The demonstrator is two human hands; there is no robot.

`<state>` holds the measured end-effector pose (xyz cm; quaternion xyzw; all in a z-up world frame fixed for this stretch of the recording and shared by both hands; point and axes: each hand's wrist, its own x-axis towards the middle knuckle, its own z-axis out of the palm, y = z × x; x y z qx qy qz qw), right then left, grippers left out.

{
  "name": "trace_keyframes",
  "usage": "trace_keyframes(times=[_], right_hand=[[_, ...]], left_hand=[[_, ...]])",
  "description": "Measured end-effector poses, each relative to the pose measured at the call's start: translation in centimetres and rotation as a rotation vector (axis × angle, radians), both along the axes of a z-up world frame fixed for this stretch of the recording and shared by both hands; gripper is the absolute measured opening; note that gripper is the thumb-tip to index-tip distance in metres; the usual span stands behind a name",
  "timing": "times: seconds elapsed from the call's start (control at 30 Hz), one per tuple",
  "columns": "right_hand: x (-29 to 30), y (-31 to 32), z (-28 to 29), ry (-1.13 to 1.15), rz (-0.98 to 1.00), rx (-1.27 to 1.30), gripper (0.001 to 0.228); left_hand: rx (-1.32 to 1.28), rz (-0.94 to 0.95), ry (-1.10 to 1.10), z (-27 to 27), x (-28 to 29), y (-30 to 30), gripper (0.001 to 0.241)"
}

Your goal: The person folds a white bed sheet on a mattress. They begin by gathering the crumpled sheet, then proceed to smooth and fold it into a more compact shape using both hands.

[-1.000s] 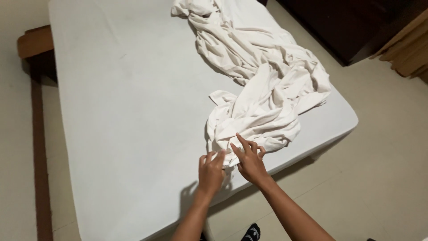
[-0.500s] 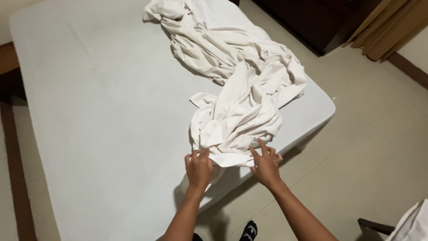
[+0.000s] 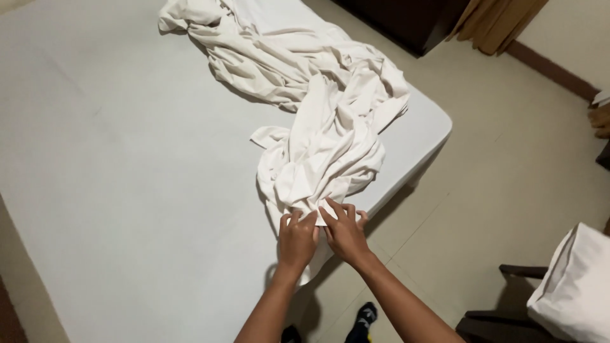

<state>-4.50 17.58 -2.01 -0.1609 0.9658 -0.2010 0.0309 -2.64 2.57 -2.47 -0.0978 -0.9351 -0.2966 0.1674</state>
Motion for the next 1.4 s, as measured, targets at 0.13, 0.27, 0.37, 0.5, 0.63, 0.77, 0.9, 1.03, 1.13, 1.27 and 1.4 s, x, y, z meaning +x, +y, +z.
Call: trace_keyframes(times=[0.13, 0.27, 0.37, 0.5, 0.63, 0.77, 0.9, 1.03, 1.13, 1.27, 1.4], right_hand=[[2.4, -1.6, 0.1, 0.039, -0.001, -0.056, 0.049], [4.0, -1.9, 0.2, 0.122, -0.010, -0.066, 0.050], [4.6, -0.6, -0.3, 0.130, -0.086, -0.027, 0.048], [4.6, 2.0, -0.7, 0.014, -0.213, 0.062, 0.044], [4.8, 1.6, -0.3, -0.078, -0.274, 0.161, 0.045], [5.3, -0.5, 1.1, -0.104, -0.170, 0.127, 0.076], [6.1, -4.2, 5.2, -0.188, -0.093, 0.089, 0.101], [6.4, -4.5, 2.3, -0.125, -0.085, 0.107, 0.089], [7.0, -3.9, 1.5, -0.032, -0.039, 0.041, 0.093], [8.0, -3.5, 1.4, -0.011, -0.030, 0.009, 0.091], [9.2, -2.7, 1.2, 0.025, -0.006, -0.013, 0.086]], left_hand=[[-0.068, 0.053, -0.089, -5.5, -0.1, -3.0, 0.042], [-0.096, 0.251, -0.186, -8.0, -0.3, -7.3, 0.046], [-0.092, 0.378, -0.250, -7.9, -0.2, -10.9, 0.050], [-0.079, 0.484, -0.346, -6.3, 0.1, -13.2, 0.056], [-0.039, 0.480, -0.310, -6.8, 0.8, -12.4, 0.053], [-0.010, 0.357, -0.181, -5.6, 1.7, -8.9, 0.050], [0.040, 0.149, -0.124, -2.3, 3.1, -4.4, 0.046], [0.090, 0.023, -0.103, 1.5, 4.7, -3.0, 0.045], [0.079, 0.024, -0.059, -1.2, 4.3, -3.3, 0.044], [-0.068, 0.146, -0.031, -4.9, 3.7, -5.7, 0.049], [-0.178, 0.243, -0.039, -4.8, 3.7, -9.0, 0.054]])
